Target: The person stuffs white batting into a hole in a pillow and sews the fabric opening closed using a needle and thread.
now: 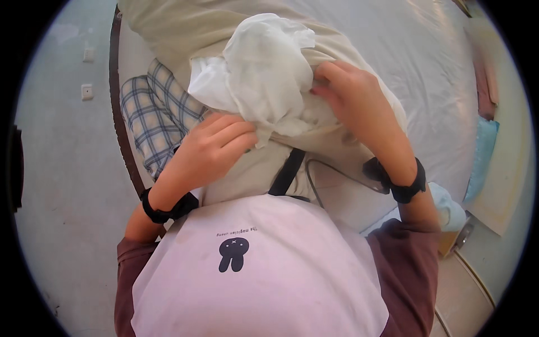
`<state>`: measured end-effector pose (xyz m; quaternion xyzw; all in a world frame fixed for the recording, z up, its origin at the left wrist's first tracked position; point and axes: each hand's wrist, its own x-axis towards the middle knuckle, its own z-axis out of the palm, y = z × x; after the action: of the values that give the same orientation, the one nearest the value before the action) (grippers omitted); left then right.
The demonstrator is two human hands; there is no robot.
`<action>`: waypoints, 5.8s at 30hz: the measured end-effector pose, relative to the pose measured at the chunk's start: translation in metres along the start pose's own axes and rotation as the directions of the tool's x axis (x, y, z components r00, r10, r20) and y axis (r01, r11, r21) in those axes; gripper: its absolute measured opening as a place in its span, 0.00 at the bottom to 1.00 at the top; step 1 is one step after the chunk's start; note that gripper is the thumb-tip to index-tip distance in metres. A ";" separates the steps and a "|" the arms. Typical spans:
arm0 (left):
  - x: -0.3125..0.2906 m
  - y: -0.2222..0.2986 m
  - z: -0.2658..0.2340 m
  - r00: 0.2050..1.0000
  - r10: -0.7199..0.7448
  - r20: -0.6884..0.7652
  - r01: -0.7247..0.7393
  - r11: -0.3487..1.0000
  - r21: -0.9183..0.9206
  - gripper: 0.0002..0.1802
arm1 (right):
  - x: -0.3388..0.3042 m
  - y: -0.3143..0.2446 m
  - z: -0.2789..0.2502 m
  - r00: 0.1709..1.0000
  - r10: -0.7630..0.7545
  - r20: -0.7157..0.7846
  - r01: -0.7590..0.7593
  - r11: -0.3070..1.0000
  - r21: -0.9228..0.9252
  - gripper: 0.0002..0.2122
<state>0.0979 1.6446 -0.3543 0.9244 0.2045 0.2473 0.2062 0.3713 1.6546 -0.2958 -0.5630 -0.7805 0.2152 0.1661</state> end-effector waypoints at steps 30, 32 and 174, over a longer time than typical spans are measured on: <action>0.111 -0.058 0.101 0.894 -0.220 0.390 0.433 0.640 -0.634 0.19 | -0.073 0.000 -0.031 0.933 0.247 -0.260 0.054 0.621 0.782 0.07; 0.107 -0.019 0.055 0.812 -0.343 0.472 0.573 0.618 -0.537 0.16 | -0.072 0.004 -0.030 0.896 0.324 -0.305 0.068 0.578 0.813 0.06; 0.020 -0.034 -0.049 0.763 -0.645 0.041 0.425 0.452 -0.784 0.08 | 0.071 -0.025 -0.042 0.892 -0.030 0.450 -0.413 0.346 0.842 0.04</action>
<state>0.0778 1.6959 -0.3242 0.5946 0.3905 0.3504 0.6093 0.3499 1.7214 -0.2456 -0.4065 -0.4663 0.7392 0.2663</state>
